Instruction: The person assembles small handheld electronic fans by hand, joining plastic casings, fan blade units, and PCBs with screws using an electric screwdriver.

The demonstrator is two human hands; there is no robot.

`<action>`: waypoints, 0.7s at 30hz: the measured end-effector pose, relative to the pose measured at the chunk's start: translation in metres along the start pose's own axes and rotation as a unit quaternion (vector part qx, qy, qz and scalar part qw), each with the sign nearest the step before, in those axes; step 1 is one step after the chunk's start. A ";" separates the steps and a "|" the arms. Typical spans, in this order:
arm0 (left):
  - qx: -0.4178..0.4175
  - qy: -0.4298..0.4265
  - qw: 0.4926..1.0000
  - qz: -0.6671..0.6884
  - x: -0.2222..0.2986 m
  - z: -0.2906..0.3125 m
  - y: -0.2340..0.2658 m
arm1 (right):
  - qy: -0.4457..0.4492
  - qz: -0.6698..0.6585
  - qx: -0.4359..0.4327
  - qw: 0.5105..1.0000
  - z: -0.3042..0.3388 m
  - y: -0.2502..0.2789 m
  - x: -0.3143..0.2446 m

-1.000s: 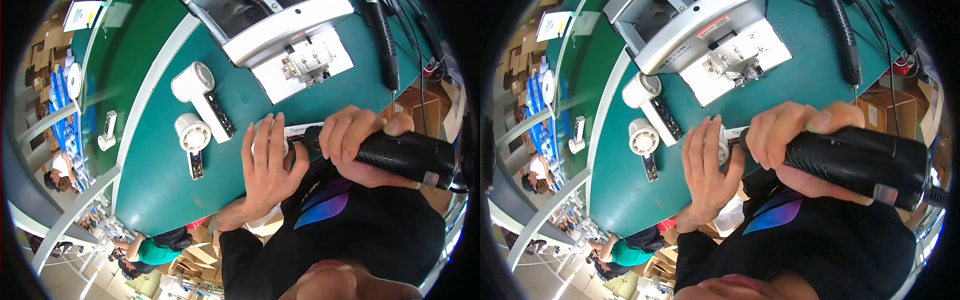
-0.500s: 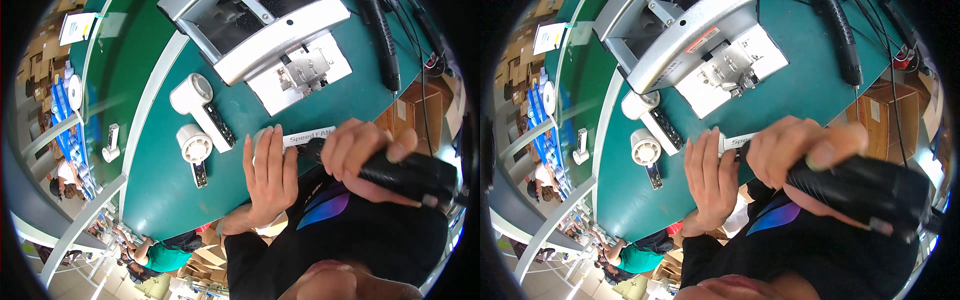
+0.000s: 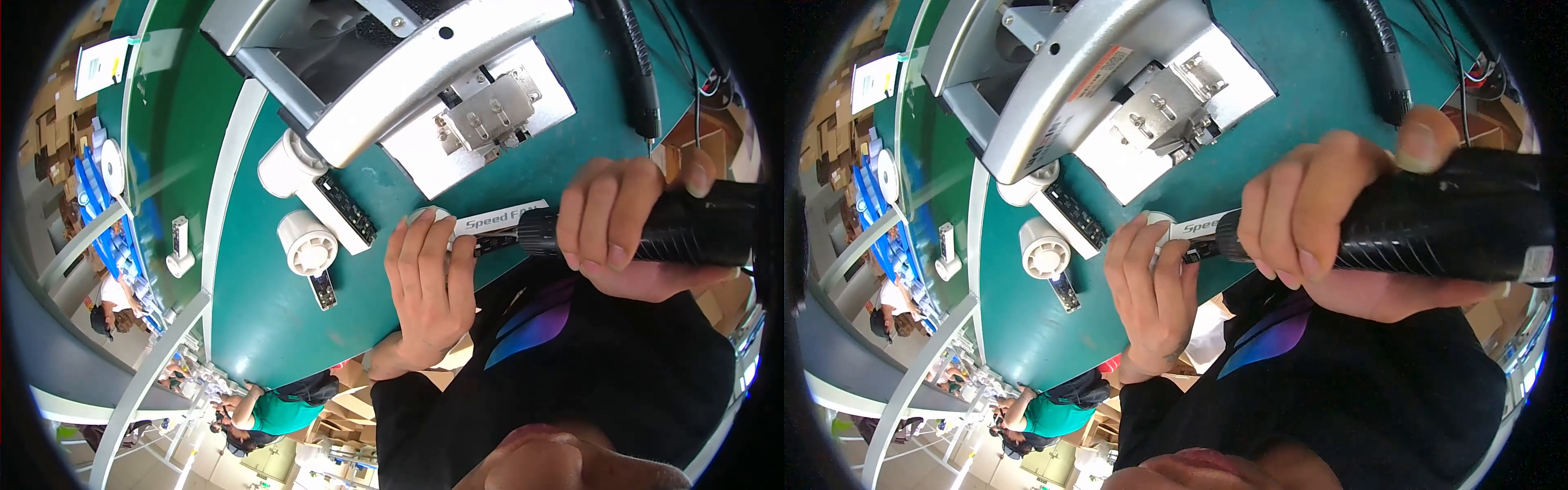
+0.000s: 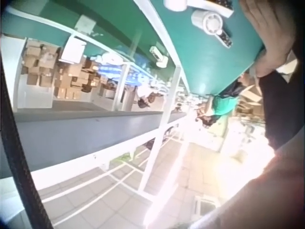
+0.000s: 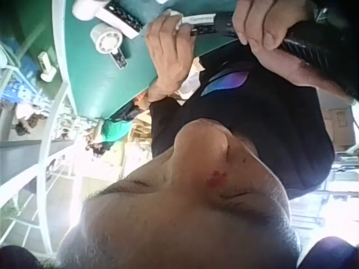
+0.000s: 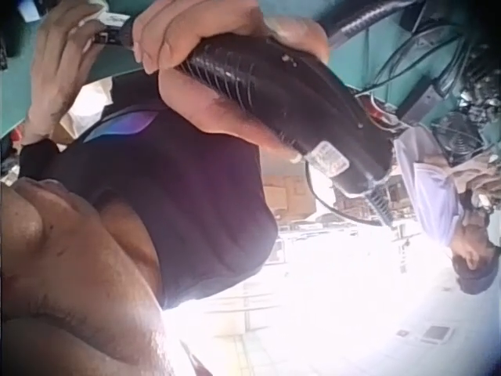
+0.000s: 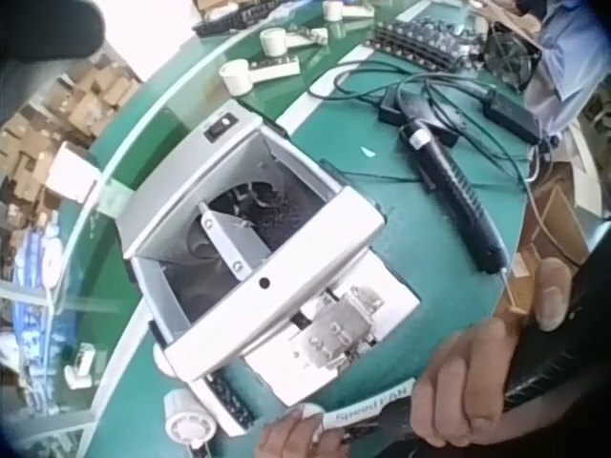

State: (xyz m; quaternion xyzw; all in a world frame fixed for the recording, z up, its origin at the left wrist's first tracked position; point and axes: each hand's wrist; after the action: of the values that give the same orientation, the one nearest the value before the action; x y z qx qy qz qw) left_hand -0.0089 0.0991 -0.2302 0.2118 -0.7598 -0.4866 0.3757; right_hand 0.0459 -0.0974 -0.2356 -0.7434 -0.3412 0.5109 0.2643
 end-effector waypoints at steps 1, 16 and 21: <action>-0.002 -0.002 1.000 0.002 0.000 -0.001 0.000 | -0.013 -0.011 0.002 1.000 0.000 0.000 0.001; 0.079 -0.090 0.992 0.027 -0.021 0.019 -0.013 | -0.091 -0.066 -0.053 0.992 -0.004 0.031 0.005; 0.073 -0.102 0.992 -0.017 -0.025 0.019 -0.012 | -0.059 -0.054 -0.057 0.995 -0.004 0.033 0.011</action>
State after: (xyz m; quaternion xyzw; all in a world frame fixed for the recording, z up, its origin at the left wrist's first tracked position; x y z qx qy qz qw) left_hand -0.0087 0.1225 -0.2546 0.2008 -0.8241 -0.4550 0.2711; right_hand 0.0602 -0.1092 -0.2651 -0.7063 -0.4246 0.5187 0.2275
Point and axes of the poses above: each hand's wrist, its own z-axis away from the middle knuckle, its own y-axis out of the back of the hand, x = y × z, and after that the axes turned 10 degrees about -y, right-handed
